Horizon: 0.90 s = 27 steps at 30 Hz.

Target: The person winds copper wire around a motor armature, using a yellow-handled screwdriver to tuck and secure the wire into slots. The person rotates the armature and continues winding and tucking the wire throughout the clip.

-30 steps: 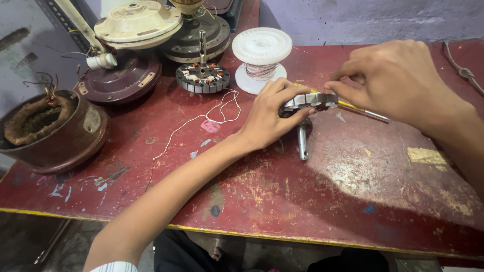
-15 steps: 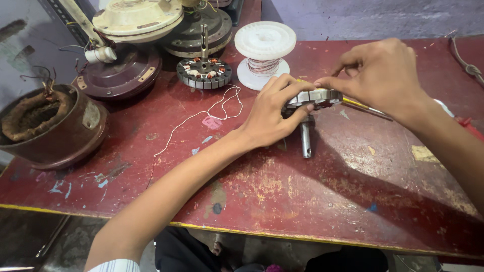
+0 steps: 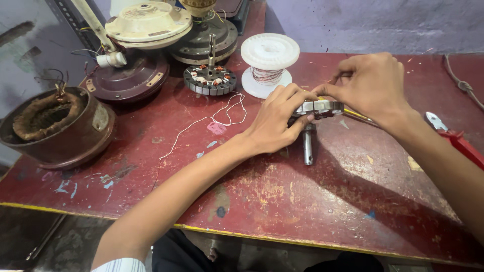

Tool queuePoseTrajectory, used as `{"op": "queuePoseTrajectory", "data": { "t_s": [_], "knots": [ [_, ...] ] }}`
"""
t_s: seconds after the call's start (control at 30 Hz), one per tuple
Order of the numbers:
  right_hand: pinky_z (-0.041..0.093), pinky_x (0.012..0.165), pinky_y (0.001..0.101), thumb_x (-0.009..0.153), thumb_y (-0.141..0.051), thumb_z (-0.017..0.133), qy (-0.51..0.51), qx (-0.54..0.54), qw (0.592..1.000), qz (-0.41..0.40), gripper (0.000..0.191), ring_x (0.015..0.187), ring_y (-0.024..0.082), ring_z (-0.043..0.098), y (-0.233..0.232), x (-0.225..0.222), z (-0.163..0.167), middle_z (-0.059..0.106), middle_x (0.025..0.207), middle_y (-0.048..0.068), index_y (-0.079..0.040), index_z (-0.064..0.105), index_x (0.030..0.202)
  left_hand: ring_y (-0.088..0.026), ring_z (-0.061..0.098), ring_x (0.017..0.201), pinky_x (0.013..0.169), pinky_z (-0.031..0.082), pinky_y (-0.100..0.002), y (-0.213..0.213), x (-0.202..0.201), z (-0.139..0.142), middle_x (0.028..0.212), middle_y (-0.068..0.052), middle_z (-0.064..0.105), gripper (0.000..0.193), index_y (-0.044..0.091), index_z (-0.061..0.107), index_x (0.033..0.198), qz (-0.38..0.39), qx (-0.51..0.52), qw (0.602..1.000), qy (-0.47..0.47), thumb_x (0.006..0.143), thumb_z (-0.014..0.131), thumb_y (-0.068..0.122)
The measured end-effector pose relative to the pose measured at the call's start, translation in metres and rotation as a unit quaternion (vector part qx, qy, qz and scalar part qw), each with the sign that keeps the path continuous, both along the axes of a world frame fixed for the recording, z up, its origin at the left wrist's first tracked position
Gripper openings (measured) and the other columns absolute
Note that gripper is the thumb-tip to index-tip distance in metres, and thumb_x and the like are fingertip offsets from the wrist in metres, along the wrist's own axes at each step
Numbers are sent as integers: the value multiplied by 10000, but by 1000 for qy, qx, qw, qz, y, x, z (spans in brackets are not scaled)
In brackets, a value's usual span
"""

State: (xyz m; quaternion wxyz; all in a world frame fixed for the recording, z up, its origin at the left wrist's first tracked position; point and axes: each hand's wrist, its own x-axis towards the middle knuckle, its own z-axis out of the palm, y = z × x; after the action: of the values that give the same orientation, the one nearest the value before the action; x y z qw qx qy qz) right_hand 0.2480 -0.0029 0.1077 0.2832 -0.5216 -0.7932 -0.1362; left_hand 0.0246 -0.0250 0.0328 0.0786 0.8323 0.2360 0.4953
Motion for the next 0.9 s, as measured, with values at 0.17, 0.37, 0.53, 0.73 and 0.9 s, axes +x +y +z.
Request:
{"op": "queuePoseTrajectory", "data": {
  "t_s": [0.17, 0.37, 0.53, 0.73, 0.9],
  "knots": [
    [519, 596, 279, 860, -319, 900, 12, 44, 995, 87, 246, 645, 111, 670, 3, -2, -4, 737, 789, 24, -97, 824, 936, -296, 548, 1035, 935, 449, -416, 1, 1, 4, 1116, -89, 580, 423, 96, 625, 1258, -14, 9, 1000, 5, 869, 760, 190],
    [510, 610, 258, 886, -286, 921, 28, 77, 989, 122, 227, 663, 103, 665, -5, -8, 2, 738, 798, 32, -95, 819, 953, -313, 543, 1035, 919, 449, -430, 1, 0, 5, 1120, -105, 567, 450, 75, 605, 1243, -4, 19, 1000, 16, 840, 769, 191],
    [467, 575, 268, 891, -264, 896, 37, 48, 988, 142, 199, 622, 101, 619, -23, -16, 14, 704, 754, 25, -93, 818, 955, -329, 539, 1035, 921, 452, -437, 1, -1, 6, 1108, -128, 539, 451, 40, 579, 1233, 15, 27, 999, 38, 830, 744, 158],
    [400, 488, 321, 895, -175, 782, 20, -38, 994, 104, 142, 491, 141, 523, -46, -25, 26, 615, 605, 36, -84, 822, 995, -355, 532, 1112, 975, 446, -442, -4, -4, 6, 1225, -163, 525, 481, -4, 523, 1274, -3, 35, 999, 26, 853, 709, 137],
    [369, 452, 319, 891, -149, 730, 55, -92, 988, 110, 210, 481, 123, 500, -51, -26, 32, 614, 574, 50, -63, 810, 1065, -372, 536, 1160, 1024, 440, -456, -4, -5, 2, 1312, -189, 528, 517, 1, 485, 1329, -12, 45, 999, 20, 892, 709, 163]
  ]
}}
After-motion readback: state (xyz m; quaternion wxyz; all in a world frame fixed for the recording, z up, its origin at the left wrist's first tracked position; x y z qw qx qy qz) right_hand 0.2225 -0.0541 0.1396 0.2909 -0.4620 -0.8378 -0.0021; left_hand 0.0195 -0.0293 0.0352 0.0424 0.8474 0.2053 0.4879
